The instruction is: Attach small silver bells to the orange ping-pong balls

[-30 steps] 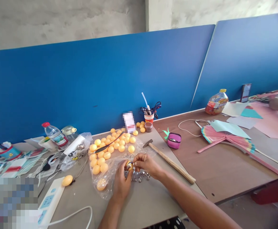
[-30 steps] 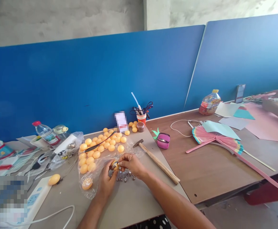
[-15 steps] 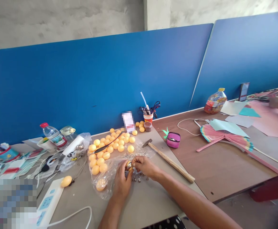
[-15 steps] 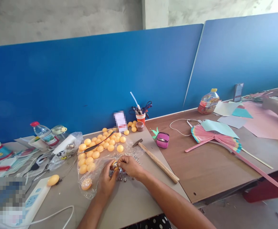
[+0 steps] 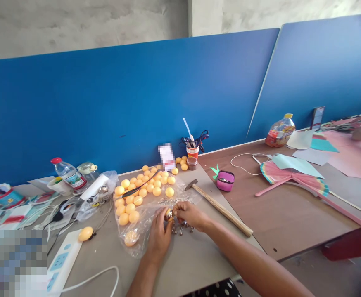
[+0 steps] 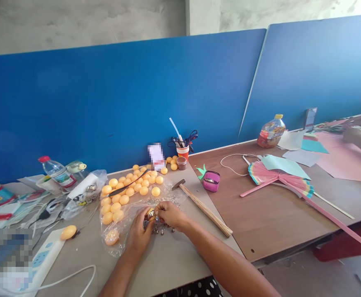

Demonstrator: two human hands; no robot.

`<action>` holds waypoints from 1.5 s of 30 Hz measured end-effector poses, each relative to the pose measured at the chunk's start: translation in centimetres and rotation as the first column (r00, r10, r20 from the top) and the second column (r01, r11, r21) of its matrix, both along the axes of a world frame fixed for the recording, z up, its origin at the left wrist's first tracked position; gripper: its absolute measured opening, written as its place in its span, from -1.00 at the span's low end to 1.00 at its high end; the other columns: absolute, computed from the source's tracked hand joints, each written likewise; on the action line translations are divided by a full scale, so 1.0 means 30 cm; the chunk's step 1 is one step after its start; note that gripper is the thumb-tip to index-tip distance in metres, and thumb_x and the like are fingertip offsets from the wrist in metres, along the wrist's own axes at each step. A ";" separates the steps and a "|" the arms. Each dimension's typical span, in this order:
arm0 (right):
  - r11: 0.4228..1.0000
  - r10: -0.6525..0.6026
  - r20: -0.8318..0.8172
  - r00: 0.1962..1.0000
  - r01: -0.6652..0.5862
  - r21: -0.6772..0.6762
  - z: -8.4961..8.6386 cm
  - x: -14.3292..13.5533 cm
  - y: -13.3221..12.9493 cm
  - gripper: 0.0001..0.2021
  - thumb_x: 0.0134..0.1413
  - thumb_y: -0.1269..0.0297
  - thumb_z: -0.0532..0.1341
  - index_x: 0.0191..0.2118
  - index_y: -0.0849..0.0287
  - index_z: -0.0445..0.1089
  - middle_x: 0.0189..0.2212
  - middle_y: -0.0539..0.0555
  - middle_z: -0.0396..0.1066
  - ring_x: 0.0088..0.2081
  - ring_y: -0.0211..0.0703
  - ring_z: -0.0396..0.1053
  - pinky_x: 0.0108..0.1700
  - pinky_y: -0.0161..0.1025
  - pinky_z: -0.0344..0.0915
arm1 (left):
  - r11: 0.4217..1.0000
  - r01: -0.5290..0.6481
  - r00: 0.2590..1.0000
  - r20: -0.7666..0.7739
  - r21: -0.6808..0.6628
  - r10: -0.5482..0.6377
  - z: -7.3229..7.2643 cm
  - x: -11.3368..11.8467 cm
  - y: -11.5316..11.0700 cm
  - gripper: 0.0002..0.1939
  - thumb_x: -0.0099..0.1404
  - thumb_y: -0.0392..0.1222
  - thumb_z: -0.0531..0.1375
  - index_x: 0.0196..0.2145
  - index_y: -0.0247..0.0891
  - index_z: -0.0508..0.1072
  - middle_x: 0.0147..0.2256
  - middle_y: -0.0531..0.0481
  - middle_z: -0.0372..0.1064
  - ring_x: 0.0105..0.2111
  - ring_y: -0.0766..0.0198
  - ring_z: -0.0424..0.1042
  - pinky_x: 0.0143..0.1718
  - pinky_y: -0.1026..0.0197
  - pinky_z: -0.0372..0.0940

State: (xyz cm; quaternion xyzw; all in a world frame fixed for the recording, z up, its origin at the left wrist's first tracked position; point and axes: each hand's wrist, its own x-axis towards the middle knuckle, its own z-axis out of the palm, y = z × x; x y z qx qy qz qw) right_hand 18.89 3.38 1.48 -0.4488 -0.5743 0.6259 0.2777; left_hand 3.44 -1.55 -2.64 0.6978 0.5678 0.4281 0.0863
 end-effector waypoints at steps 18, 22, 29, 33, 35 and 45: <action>1.000 -0.007 0.147 0.989 0.003 0.028 -0.001 0.006 0.002 -0.87 -0.13 0.50 0.07 -0.46 0.19 0.33 -0.71 -0.12 0.21 -0.65 -0.36 0.09 -0.58 -0.40 -0.01 | 0.999 0.023 0.990 -0.142 0.031 -0.018 -0.030 -0.008 0.005 -0.65 0.31 -0.26 0.04 0.05 -0.27 0.31 0.01 -0.24 0.40 0.05 0.05 0.37 0.03 -0.07 0.34; 1.000 -0.017 0.099 0.995 0.015 0.020 0.016 0.000 -0.010 -0.87 -0.12 0.52 0.06 -0.44 0.18 0.29 -0.70 -0.10 0.29 -0.64 -0.34 0.18 -0.56 -0.40 0.05 | 0.999 0.005 0.991 -0.136 0.031 0.000 -0.032 -0.007 0.000 -0.65 0.30 -0.26 0.03 0.04 -0.25 0.32 -0.01 -0.22 0.41 0.04 0.05 0.38 0.04 -0.07 0.34; 0.998 -0.015 0.029 0.999 0.013 0.067 0.021 -0.009 -0.020 -0.88 -0.07 0.52 0.07 -0.45 0.15 0.25 -0.70 -0.11 0.31 -0.60 -0.31 0.28 -0.52 -0.40 0.13 | 1.000 -0.012 0.995 -0.101 -0.007 0.011 -0.029 -0.006 -0.004 -0.66 0.29 -0.26 0.04 0.02 -0.22 0.35 -0.03 -0.18 0.44 0.04 0.07 0.40 0.05 -0.07 0.33; 0.996 0.001 0.054 0.999 -0.006 0.085 0.009 -0.008 -0.019 -0.89 -0.04 0.50 0.06 -0.45 0.15 0.24 -0.71 -0.11 0.30 -0.62 -0.32 0.27 -0.53 -0.41 0.14 | 1.000 -0.010 0.995 -0.098 -0.001 0.010 -0.025 -0.005 -0.005 -0.66 0.29 -0.27 0.03 0.02 -0.25 0.34 -0.03 -0.21 0.44 0.03 0.06 0.40 0.04 -0.07 0.33; 0.995 0.004 0.070 0.998 -0.011 0.099 0.003 -0.009 -0.019 -0.89 -0.04 0.50 0.05 -0.45 0.15 0.24 -0.70 -0.11 0.30 -0.62 -0.33 0.26 -0.54 -0.41 0.13 | 1.000 -0.008 0.994 -0.106 0.000 0.007 -0.026 -0.006 -0.006 -0.66 0.30 -0.26 0.02 0.02 -0.25 0.33 -0.03 -0.21 0.43 0.03 0.07 0.40 0.05 -0.06 0.33; 0.992 -0.030 0.118 0.993 0.015 0.126 -0.003 -0.019 -0.016 -0.93 -0.06 0.44 0.11 -0.45 0.14 0.18 -0.69 -0.10 0.32 -0.64 -0.31 0.23 -0.59 -0.40 0.06 | 1.000 0.008 0.997 -0.077 0.004 -0.008 -0.028 -0.007 -0.003 -0.67 0.29 -0.25 0.05 0.01 -0.26 0.34 -0.04 -0.22 0.44 0.01 0.06 0.40 0.03 -0.06 0.33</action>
